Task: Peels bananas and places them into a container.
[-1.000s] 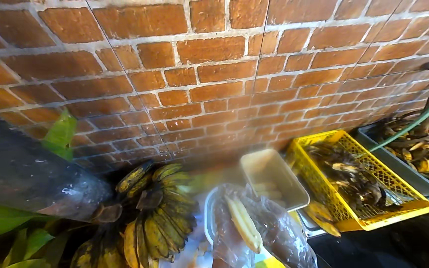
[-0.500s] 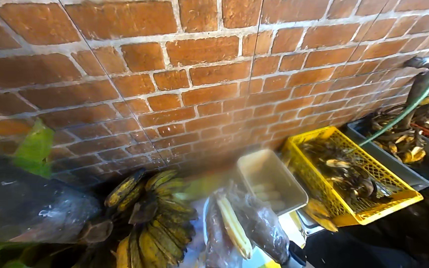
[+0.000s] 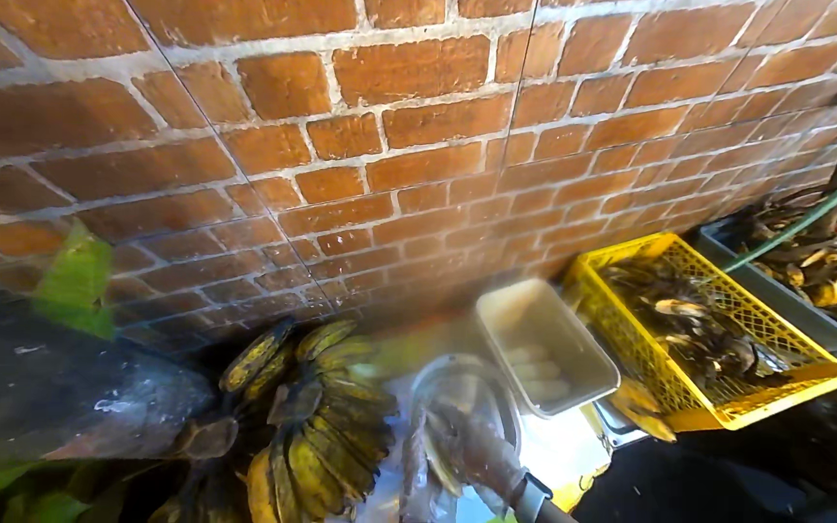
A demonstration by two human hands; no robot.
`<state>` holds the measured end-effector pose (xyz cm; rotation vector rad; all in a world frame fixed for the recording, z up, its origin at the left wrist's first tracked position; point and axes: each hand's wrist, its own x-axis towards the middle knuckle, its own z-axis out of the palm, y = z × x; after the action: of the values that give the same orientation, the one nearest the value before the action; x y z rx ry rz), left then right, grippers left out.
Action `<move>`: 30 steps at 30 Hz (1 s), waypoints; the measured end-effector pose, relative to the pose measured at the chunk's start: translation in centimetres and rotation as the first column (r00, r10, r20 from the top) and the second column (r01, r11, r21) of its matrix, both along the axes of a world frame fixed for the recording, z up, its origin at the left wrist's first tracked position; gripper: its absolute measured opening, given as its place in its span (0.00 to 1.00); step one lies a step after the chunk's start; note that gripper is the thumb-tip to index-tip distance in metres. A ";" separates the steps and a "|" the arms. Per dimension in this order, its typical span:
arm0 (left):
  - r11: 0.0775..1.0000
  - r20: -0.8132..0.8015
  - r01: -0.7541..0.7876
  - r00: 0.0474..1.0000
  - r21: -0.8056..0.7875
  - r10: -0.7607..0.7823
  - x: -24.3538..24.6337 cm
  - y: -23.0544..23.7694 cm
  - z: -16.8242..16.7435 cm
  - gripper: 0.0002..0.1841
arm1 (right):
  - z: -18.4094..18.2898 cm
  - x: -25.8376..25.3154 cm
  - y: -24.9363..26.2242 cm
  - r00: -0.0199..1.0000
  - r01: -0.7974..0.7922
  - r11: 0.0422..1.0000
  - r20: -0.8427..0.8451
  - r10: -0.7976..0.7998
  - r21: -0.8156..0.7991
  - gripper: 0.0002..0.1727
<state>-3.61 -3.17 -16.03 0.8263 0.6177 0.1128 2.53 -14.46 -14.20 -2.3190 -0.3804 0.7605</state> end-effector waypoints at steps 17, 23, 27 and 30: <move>0.904 -0.089 -0.156 0.974 0.398 0.207 4.2 2.8 7.1 0.25 | 7.2 -2.9 -0.1 0.971 0.062 0.938 0.198 -0.136 0.342 0.29; 0.967 0.200 -0.177 0.956 -0.185 0.213 4.0 3.5 12.6 0.16 | 12.6 -3.0 -2.7 0.964 -0.152 0.755 0.264 -0.029 0.638 0.22; 0.905 0.346 -0.073 0.909 -0.420 0.234 3.8 3.9 13.4 0.24 | 13.5 -3.0 -5.1 0.968 -0.195 0.736 0.247 0.039 0.649 0.24; 0.830 0.276 -0.063 0.927 -0.554 0.255 3.7 3.1 15.7 0.23 | 16.4 -4.6 -5.8 0.942 -0.213 0.837 0.334 0.039 0.503 0.18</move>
<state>0.12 -0.05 -0.37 0.1916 0.3567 0.2207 -2.03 -20.27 2.24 -1.8807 -0.7902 0.2817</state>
